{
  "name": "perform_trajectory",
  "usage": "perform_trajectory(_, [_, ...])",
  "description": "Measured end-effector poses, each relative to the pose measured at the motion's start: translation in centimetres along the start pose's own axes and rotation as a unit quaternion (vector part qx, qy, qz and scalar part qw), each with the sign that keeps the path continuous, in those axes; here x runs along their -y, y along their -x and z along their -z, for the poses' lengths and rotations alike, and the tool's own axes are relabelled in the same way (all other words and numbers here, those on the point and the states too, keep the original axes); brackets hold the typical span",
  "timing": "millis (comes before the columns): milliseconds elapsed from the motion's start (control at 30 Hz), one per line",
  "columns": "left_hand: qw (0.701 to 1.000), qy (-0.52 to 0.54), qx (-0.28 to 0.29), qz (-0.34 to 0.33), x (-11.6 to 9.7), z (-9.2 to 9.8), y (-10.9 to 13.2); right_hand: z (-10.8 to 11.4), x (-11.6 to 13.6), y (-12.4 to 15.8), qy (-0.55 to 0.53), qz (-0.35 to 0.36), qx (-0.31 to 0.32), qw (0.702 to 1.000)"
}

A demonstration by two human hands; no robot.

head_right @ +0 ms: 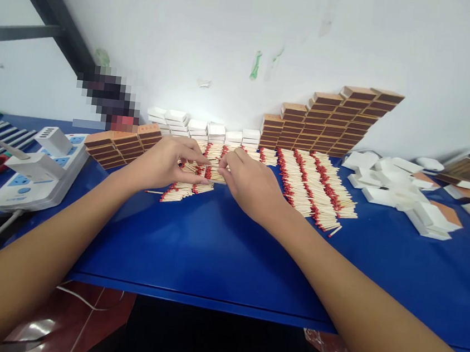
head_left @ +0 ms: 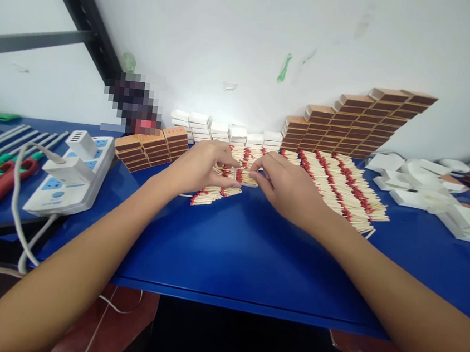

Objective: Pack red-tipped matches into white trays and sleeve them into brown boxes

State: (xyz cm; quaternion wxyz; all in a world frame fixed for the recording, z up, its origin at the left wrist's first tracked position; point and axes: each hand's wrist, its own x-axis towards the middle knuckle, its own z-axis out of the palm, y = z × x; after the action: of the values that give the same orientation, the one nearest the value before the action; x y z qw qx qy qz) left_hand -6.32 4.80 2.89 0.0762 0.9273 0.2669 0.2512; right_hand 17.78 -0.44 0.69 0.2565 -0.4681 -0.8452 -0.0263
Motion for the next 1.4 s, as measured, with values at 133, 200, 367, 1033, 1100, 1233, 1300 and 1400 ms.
perform_trajectory(133, [1.0,0.007,-0.001,0.002,0.0,0.0,-0.1,0.1,0.0,0.1,0.0,0.017,-0.007,1.0])
perform_trajectory(200, [1.0,0.01,-0.004,0.006,0.0,0.1,-0.1,0.3,-0.1,0.1,-0.003,0.02,-0.015,1.0])
perform_trajectory(367, [0.999,0.035,-0.013,0.019,0.1,0.2,0.0,1.0,-0.8,-0.1,-0.012,0.021,-0.032,0.999])
perform_trajectory(1033, [0.999,0.006,0.038,-0.018,-2.7,-3.0,0.0,4.9,-3.2,2.0,-0.138,0.033,0.092,0.986])
perform_trajectory(1100, [0.999,-0.005,0.042,-0.006,-2.9,-3.4,0.1,4.3,-3.2,3.0,-0.157,0.039,0.09,0.983])
perform_trajectory(1233, [0.999,-0.019,0.032,-0.004,-3.3,-3.6,0.2,3.0,-3.1,4.2,-0.151,0.04,0.085,0.984])
perform_trajectory(1300, [0.999,-0.029,0.034,-0.007,-3.5,-3.5,0.2,2.8,-3.1,4.3,-0.142,0.041,0.091,0.985])
perform_trajectory(1400, [0.998,-0.035,0.046,-0.007,-3.7,-3.5,0.3,2.8,-3.2,4.3,-0.129,0.029,0.094,0.987])
